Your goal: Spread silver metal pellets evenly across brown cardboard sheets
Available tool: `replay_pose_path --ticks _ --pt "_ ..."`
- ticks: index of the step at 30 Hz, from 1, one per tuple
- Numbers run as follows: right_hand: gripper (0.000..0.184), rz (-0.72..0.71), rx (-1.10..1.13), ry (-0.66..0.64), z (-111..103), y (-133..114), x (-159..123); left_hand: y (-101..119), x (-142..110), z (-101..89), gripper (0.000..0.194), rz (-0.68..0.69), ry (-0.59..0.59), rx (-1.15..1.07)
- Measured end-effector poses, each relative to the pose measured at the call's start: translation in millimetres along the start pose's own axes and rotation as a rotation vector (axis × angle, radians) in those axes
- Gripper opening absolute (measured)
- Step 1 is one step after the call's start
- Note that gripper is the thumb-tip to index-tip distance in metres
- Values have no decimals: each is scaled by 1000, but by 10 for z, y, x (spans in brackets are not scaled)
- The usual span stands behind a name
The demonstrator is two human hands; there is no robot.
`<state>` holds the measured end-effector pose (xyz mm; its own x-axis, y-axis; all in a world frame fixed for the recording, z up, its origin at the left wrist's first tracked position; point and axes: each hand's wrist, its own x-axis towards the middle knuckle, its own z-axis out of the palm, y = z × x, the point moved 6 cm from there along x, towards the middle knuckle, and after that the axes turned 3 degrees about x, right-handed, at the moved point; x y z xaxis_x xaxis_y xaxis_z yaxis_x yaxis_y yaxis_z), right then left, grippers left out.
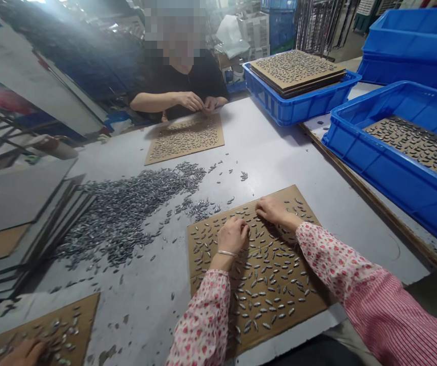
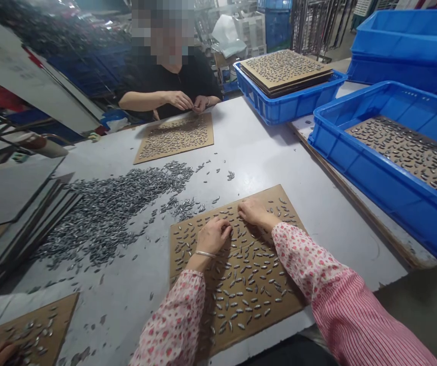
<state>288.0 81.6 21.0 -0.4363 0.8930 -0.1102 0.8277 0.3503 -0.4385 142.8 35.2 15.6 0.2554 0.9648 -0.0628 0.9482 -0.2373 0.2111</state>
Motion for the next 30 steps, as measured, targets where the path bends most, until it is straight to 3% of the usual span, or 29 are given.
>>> replay_pose_path --ticks 4,8,15,20,26,30 --pt "22 54 71 76 -71 208 -23 -32 67 -60 22 -29 54 -26" --pt "16 40 38 58 11 325 -34 14 158 -67 20 -21 20 -26" --pt "17 -93 -140 92 11 156 -59 14 188 38 24 42 6 -12" --pt "14 -132 -182 92 41 128 -46 -142 163 71 22 41 65 -138" --pt "14 -131 -155 63 108 62 84 -475 51 -54 22 -85 168 -289" --pt "14 -155 -85 -18 93 -31 168 -493 -36 -162 20 -92 151 -274"
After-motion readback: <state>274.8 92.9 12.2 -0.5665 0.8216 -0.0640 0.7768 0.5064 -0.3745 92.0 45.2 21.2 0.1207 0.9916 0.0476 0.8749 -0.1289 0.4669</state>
